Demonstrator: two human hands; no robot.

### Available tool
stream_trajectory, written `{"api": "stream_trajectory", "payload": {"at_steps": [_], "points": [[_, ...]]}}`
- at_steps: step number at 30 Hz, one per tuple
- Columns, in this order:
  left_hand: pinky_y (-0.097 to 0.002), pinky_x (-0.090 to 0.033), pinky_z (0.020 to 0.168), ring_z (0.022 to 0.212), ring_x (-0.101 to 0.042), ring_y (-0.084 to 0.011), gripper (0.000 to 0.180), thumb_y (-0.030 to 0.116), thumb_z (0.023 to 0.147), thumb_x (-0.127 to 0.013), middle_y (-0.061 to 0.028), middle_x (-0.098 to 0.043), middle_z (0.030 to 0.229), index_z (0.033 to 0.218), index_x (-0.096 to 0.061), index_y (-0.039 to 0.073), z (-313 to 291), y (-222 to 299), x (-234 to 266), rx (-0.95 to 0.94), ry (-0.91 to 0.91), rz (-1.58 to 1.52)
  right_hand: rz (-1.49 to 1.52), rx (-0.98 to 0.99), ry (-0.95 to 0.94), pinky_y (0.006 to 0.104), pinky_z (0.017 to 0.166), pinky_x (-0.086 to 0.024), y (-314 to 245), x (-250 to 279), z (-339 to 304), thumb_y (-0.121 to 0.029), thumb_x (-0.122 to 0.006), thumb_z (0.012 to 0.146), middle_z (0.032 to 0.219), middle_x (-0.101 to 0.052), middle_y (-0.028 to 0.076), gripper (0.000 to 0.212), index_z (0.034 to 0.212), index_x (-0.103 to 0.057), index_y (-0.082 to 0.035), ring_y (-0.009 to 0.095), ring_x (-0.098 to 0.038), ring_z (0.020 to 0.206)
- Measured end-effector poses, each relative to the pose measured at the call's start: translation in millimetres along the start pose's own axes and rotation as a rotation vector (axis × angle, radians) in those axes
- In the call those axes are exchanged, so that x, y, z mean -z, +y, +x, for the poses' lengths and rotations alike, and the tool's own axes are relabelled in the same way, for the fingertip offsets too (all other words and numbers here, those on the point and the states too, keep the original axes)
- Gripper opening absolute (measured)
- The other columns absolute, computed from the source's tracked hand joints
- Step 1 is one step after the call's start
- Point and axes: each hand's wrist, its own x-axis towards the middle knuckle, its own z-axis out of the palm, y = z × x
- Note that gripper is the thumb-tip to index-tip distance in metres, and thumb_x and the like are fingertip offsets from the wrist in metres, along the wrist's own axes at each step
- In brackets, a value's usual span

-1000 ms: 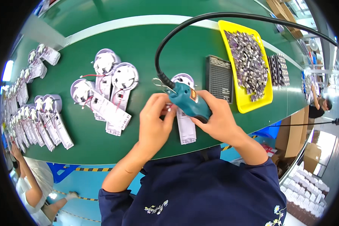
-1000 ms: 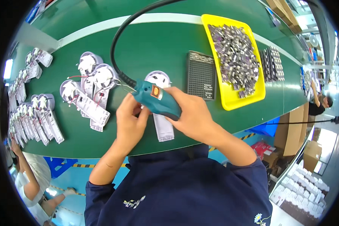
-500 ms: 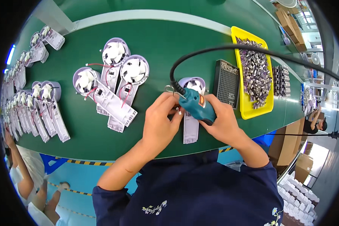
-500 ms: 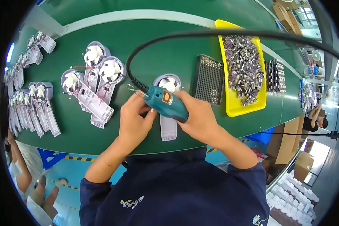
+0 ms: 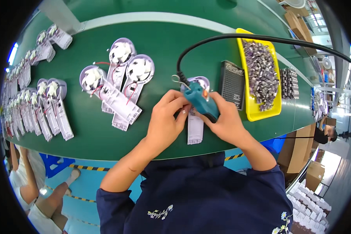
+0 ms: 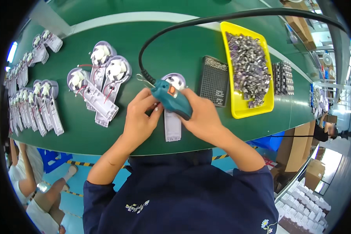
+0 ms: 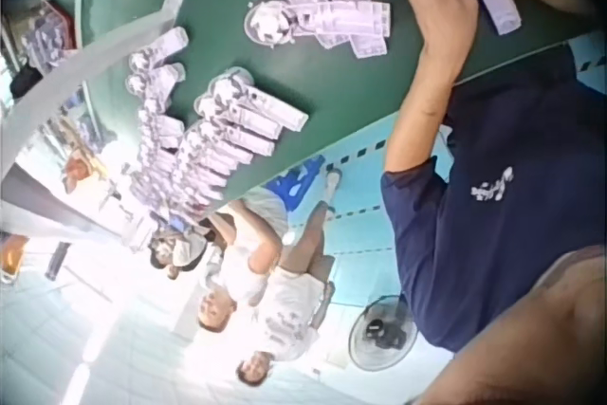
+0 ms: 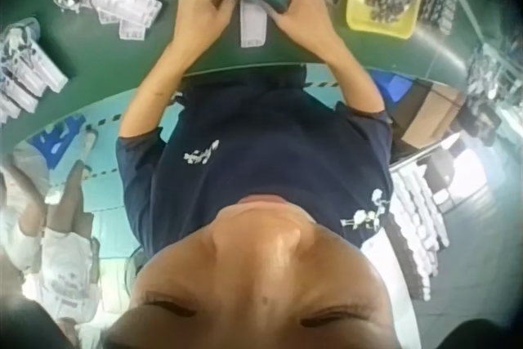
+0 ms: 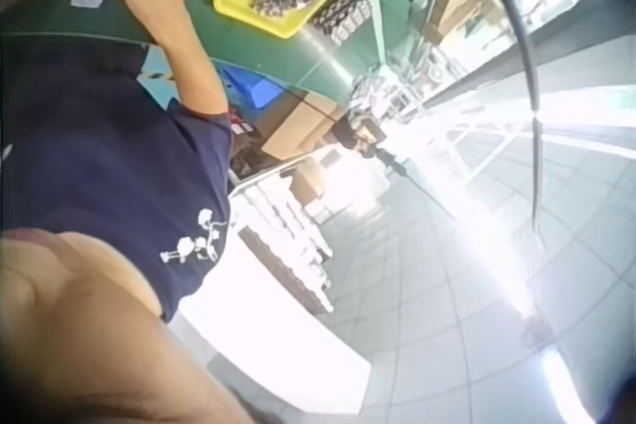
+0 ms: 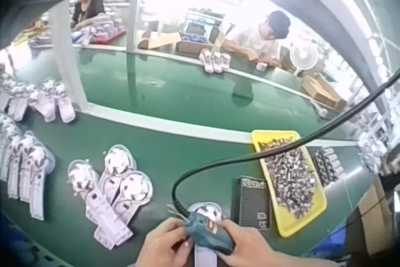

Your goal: Assembling handheld fans on a production line using an electric screwdriver to secure components.

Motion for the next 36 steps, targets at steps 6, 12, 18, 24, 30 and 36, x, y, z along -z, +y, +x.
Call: {"api": "stream_trajectory", "payload": {"at_steps": [6,12,18,24,30,36], "points": [[-0.0355,-0.051,0.068,0.078,-0.063,-0.0283,0.017,-0.009,0.085,-0.064,-0.0137,-0.059,0.095,0.1,-0.065,-0.003,-2.3,-1.2,-1.3,0.043,-0.013,-0.074,-0.025,-0.005,-0.048,0.0401,0.075,-0.054,7.1,-3.1,2.6,-0.012,-0.079,0.08,0.094,-0.068,0.02,0.043,0.116,-0.057,-0.006,0.041,-0.069,0.09],[-0.0377,-0.053,0.076,0.09,-0.061,-0.0313,0.032,-0.001,0.074,-0.075,-0.0164,-0.055,0.106,0.104,-0.066,0.0,-6.9,2.7,-1.5,-0.057,-0.053,0.101,0.007,0.108,-0.068,0.0365,0.076,-0.052,12.1,11.2,3.8,-0.014,-0.081,0.08,0.096,-0.069,0.017,0.044,0.116,-0.057,-0.005,0.031,-0.071,0.092],[-0.034,-0.055,0.072,0.082,-0.064,-0.0239,0.024,-0.001,0.076,-0.079,-0.013,-0.058,0.107,0.096,-0.066,-0.003,-3.2,0.0,-12.5,0.066,-0.062,0.029,0.14,0.002,-0.119,0.0315,0.079,-0.05,14.5,21.6,-4.2,-0.019,-0.084,0.078,0.097,-0.067,0.009,0.051,0.119,-0.057,-0.003,0.018,-0.063,0.086],[-0.0311,-0.057,0.072,0.083,-0.066,-0.0199,0.029,-0.005,0.075,-0.081,-0.0103,-0.059,0.105,0.101,-0.072,0.001,-10.8,1.3,-6.7,0.122,-0.032,0.139,0.616,-0.041,-0.097,0.0311,0.072,-0.051,34.0,50.6,-5.8,-0.031,-0.08,0.083,0.098,-0.068,0.008,0.05,0.119,-0.061,-0.002,0.017,-0.062,0.074],[-0.0263,-0.061,0.073,0.085,-0.068,-0.0159,0.027,-0.006,0.078,-0.08,-0.0083,-0.057,0.105,0.103,-0.072,-0.002,-4.8,15.6,-20.2,0.177,-0.055,0.083,0.944,0.768,0.645,0.0312,0.049,-0.05,69.4,106.6,-9.4,-0.088,-0.043,0.078,0.091,-0.058,0.007,0.106,0.151,-0.027,-0.012,0.015,-0.054,0.054],[-0.0267,-0.063,0.076,0.088,-0.069,-0.0163,0.027,-0.008,0.079,-0.079,-0.008,-0.057,0.104,0.104,-0.071,-0.003,16.5,16.1,-45.5,0.195,-0.056,0.066,1.223,0.747,0.728,0.031,0.041,-0.045,82.3,65.5,17.2,-0.098,-0.037,0.069,0.073,-0.052,0.007,0.107,0.133,-0.043,-0.012,0.015,-0.048,0.046]]}}
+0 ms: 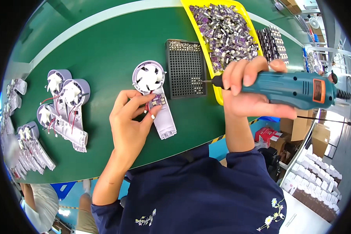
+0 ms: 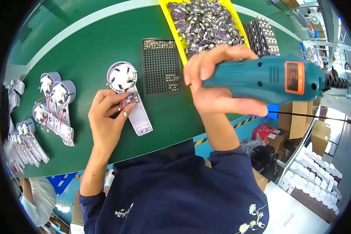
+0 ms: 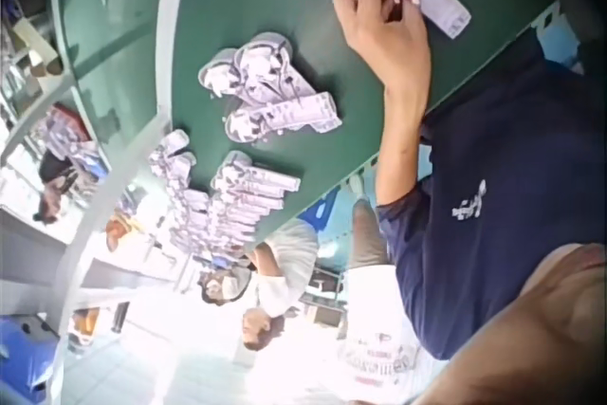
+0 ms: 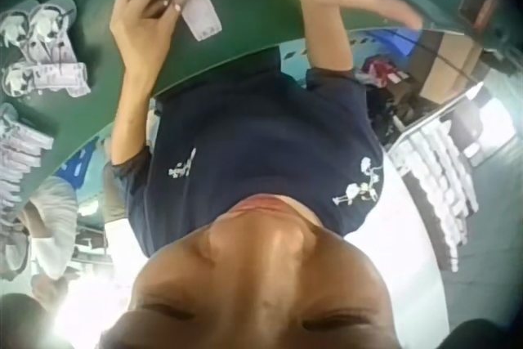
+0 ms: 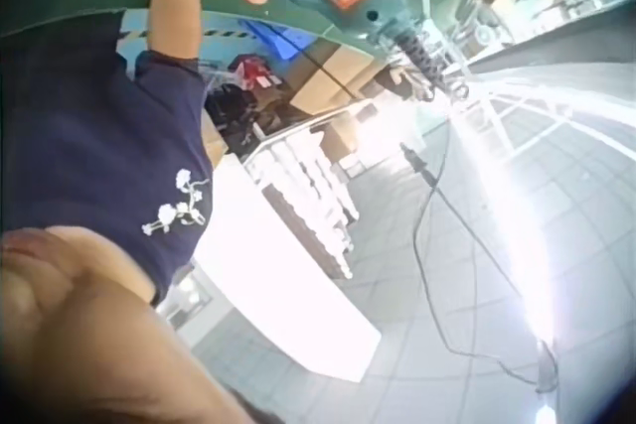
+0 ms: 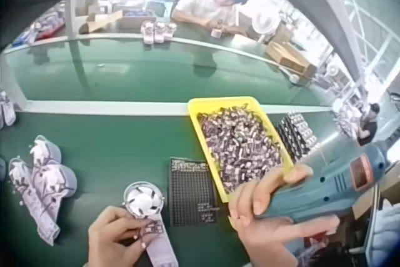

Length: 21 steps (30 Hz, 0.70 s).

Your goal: Assembling handheld fans on a production line using an electric screwdriver to secure components.

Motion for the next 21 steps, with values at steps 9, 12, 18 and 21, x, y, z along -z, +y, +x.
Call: {"api": "stream_trajectory", "payload": {"at_steps": [9,12,18,21], "points": [[-0.0237,-0.06,0.072,0.086,-0.067,-0.0128,0.028,-0.009,0.078,-0.08,-0.0072,-0.058,0.102,0.104,-0.071,-0.004,3.5,0.2,-4.8,0.053,-0.031,-0.009,-0.047,0.078,-0.033,0.034,0.042,-0.045,2.6,11.4,-9.5,-0.096,-0.045,0.068,0.074,-0.052,0.01,0.099,0.118,-0.046,-0.01,0.021,-0.048,0.048],[-0.0237,-0.061,0.074,0.087,-0.067,-0.0132,0.029,-0.009,0.077,-0.08,-0.0073,-0.058,0.102,0.104,-0.071,-0.005,5.0,-2.6,-5.7,0.028,-0.031,-0.026,-0.021,0.05,0.002,0.0338,0.043,-0.045,1.3,11.9,-7.2,-0.096,-0.045,0.068,0.074,-0.052,0.01,0.099,0.116,-0.046,-0.01,0.02,-0.048,0.048],[-0.0242,-0.061,0.078,0.088,-0.067,-0.0147,0.03,-0.011,0.076,-0.079,-0.0077,-0.058,0.102,0.104,-0.071,-0.005,6.5,-3.4,-6.8,0.017,-0.032,-0.04,-0.022,0.023,0.019,0.0332,0.044,-0.046,7.8,16.6,-12.9,-0.095,-0.046,0.067,0.074,-0.052,0.009,0.097,0.114,-0.046,-0.01,0.019,-0.05,0.049],[-0.0241,-0.061,0.076,0.087,-0.068,-0.0146,0.03,-0.01,0.077,-0.08,-0.0076,-0.057,0.102,0.105,-0.071,-0.005,4.9,-5.2,-6.5,-0.003,-0.031,-0.032,-0.055,0.031,0.026,0.0321,0.045,-0.047,11.7,14.3,-14.8,-0.094,-0.047,0.068,0.073,-0.053,0.009,0.097,0.114,-0.046,-0.009,0.018,-0.051,0.049]]}}
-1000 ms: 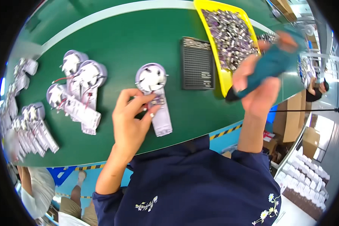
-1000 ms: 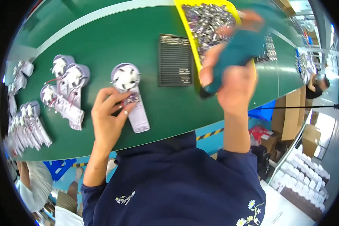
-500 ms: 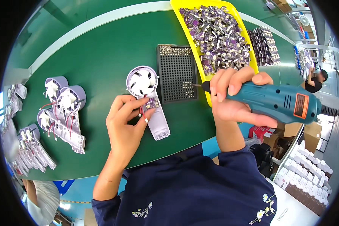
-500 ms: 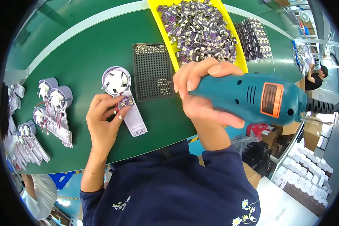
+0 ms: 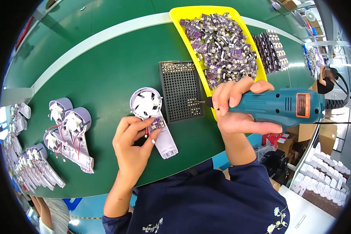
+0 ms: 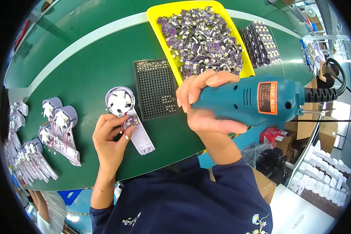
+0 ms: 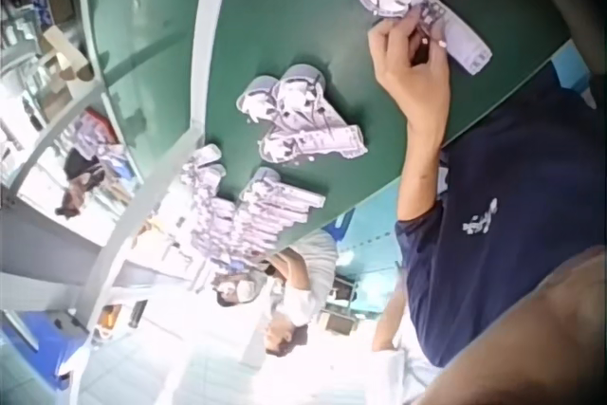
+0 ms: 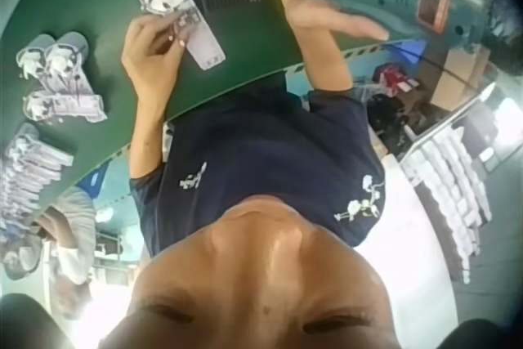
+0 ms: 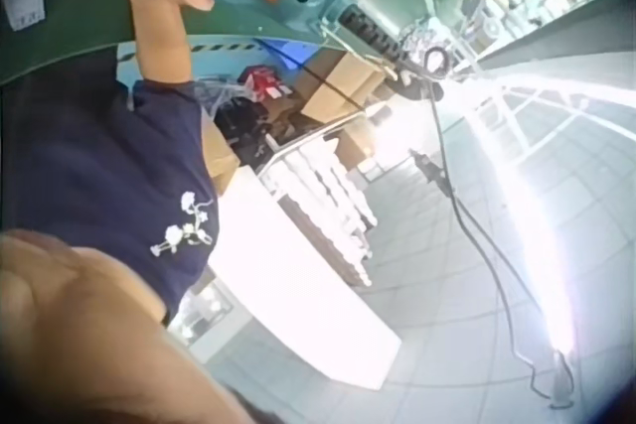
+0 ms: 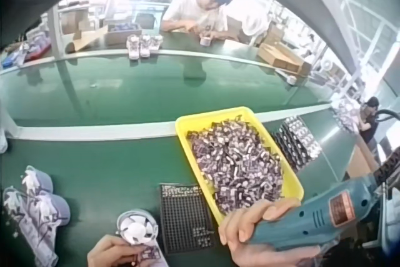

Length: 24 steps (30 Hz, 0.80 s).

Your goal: Assembling handheld fans on a production line using an electric screwdriver to secure components.

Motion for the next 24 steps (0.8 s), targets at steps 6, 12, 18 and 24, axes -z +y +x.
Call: {"api": "stream_trajectory", "payload": {"at_steps": [6,12,18,24], "points": [[-0.0238,-0.061,0.077,0.087,-0.068,-0.0152,0.029,-0.008,0.077,-0.08,-0.0081,-0.058,0.102,0.105,-0.071,-0.005,-1.7,0.2,-1.4,-0.032,0.016,0.047,0.007,-0.034,0.042,0.0314,0.043,-0.046,-0.4,1.2,3.5,-0.096,-0.043,0.069,0.071,-0.052,0.008,0.098,0.113,-0.045,-0.009,0.017,-0.05,0.047],[-0.0273,-0.056,0.068,0.078,-0.064,-0.0157,0.032,-0.005,0.074,-0.083,-0.0073,-0.058,0.097,0.104,-0.072,-0.001,-0.5,4.2,-1.0,-0.132,0.043,0.19,-0.091,-0.031,0.003,0.0285,0.039,-0.038,-5.4,8.0,9.5,-0.094,-0.034,0.078,0.073,-0.049,0.003,0.093,0.118,-0.051,-0.012,0.013,-0.044,0.042],[-0.0297,-0.053,0.065,0.076,-0.062,-0.0183,0.035,-0.003,0.071,-0.084,-0.0077,-0.059,0.095,0.104,-0.073,0.0,-0.2,11.9,2.2,-0.228,0.047,0.34,0.114,-0.055,-0.053,0.0311,0.048,-0.041,-36.2,-16.6,15.5,-0.084,-0.048,0.084,0.081,-0.05,0.004,0.084,0.126,-0.049,-0.011,0.015,-0.049,0.053],[-0.0358,-0.05,0.074,0.092,-0.059,-0.0263,0.049,0.002,0.063,-0.086,-0.0087,-0.057,0.106,0.11,-0.072,0.006,-2.6,30.3,8.9,-0.385,-0.021,0.474,0.175,-0.114,-0.007,0.0313,0.048,-0.042,-53.4,-55.2,15.7,-0.079,-0.052,0.087,0.081,-0.05,0.004,0.077,0.124,-0.046,-0.012,0.015,-0.049,0.053]]}}
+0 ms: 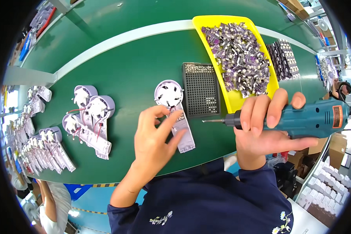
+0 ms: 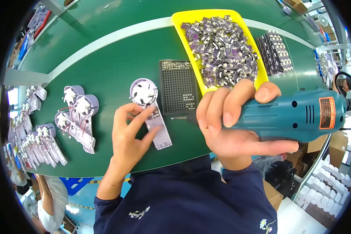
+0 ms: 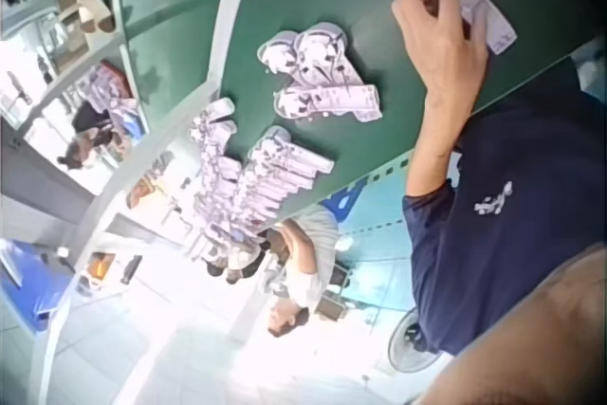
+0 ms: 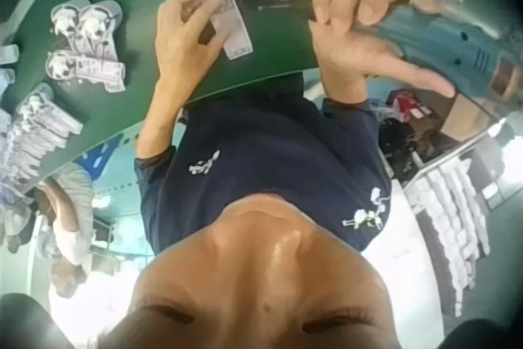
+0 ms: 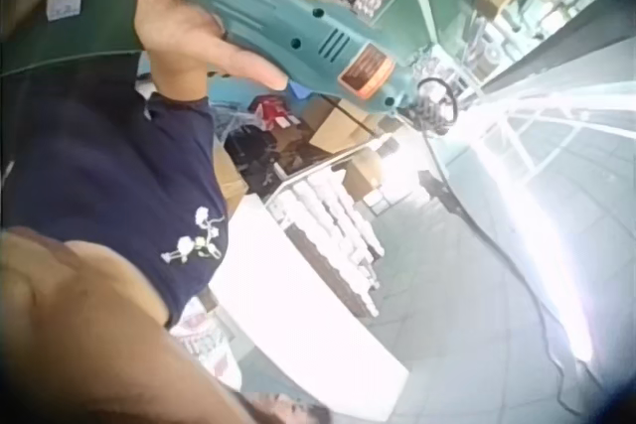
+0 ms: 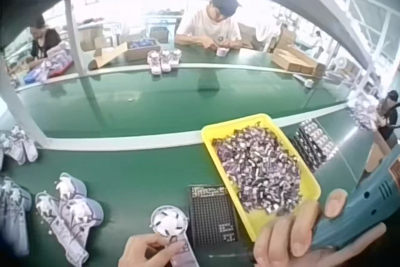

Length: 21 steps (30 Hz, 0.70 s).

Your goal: Assembling handheld fans on a production line using an electric screwdriver to secure components.

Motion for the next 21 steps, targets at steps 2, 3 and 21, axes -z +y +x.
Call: {"api": "stream_trajectory", "payload": {"at_steps": [2,3,21], "points": [[-0.0379,-0.048,0.077,0.095,-0.056,-0.0286,0.048,0.005,0.061,-0.087,-0.0078,-0.056,0.102,0.106,-0.074,0.008,4.4,10.5,5.1,-0.089,0.026,-0.022,-0.01,-0.046,-0.022,0.0315,0.047,-0.043,0.4,-4.9,-2.0,-0.081,-0.051,0.086,0.081,-0.05,0.003,0.078,0.123,-0.045,-0.013,0.015,-0.048,0.051],[-0.0379,-0.048,0.077,0.095,-0.056,-0.0286,0.048,0.005,0.061,-0.087,-0.0078,-0.056,0.102,0.106,-0.074,0.008,4.7,11.6,5.2,-0.089,0.028,-0.015,-0.003,-0.045,-0.023,0.0315,0.047,-0.043,2.0,-8.2,-3.8,-0.081,-0.051,0.086,0.081,-0.05,0.003,0.078,0.123,-0.045,-0.013,0.015,-0.048,0.051],[-0.0271,-0.044,0.059,0.071,-0.054,-0.0146,0.034,0.002,0.07,-0.086,-0.0046,-0.052,0.087,0.101,-0.074,0.004,-19.3,6.9,-0.4,0.017,0.023,-0.476,0.092,-0.121,-0.183,0.0298,0.043,-0.043,11.9,-24.4,-21.9,-0.084,-0.05,0.083,0.074,-0.049,0.003,0.078,0.118,-0.046,-0.014,0.015,-0.047,0.047]]}}
